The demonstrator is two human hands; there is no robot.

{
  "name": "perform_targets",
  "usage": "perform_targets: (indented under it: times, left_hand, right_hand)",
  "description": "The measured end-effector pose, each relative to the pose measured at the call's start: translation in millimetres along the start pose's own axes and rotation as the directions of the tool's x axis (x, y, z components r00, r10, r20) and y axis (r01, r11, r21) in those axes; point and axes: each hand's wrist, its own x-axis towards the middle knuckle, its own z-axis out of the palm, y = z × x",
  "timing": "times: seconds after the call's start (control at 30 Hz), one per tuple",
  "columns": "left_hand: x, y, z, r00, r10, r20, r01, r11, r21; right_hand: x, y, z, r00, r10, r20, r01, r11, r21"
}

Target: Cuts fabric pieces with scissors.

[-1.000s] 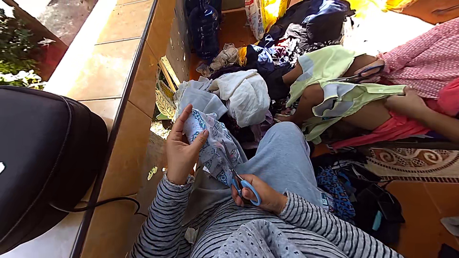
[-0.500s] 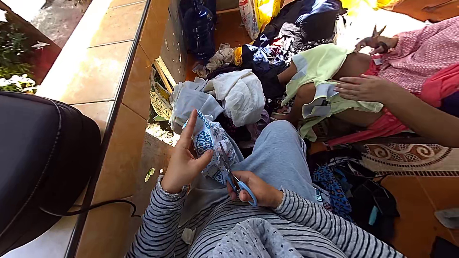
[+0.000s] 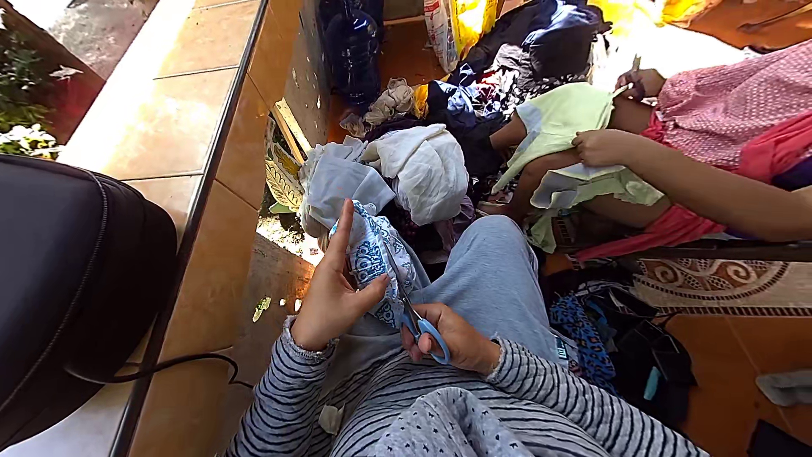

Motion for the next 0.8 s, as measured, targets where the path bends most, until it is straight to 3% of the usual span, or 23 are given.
perform_targets:
  times: [0.33, 0.47, 0.53, 0.8]
  left_hand:
    - [-5.2, -4.2, 5.7, 1.000, 0.024, 0.009, -0.024, 1.000, 0.015]
    - [-3.5, -8.5, 3.9, 0.972, 0.111, -0.206, -0.106, 0.994, 0.035]
    - [-2.1, -7.1, 2.8, 0.953, 0.090, -0.290, -0.091, 0.996, 0.012]
    - [-5.7, -7.0, 6.9, 0.977, 0.028, -0.211, -0.050, 0.994, -0.099]
  right_hand:
    - [3.2, -1.8, 3.0, 0.999, -0.035, -0.041, 0.038, 0.997, 0.068]
    - [-1.6, 0.7, 2.6, 0.999, -0.005, -0.038, 0.006, 0.999, 0.039]
    - [-2.8, 1.2, 3.9, 0.999, 0.024, -0.030, -0.023, 0.999, 0.040]
    - [5.7, -1.8, 0.1, 0.999, -0.004, 0.037, 0.004, 1.000, 0.019]
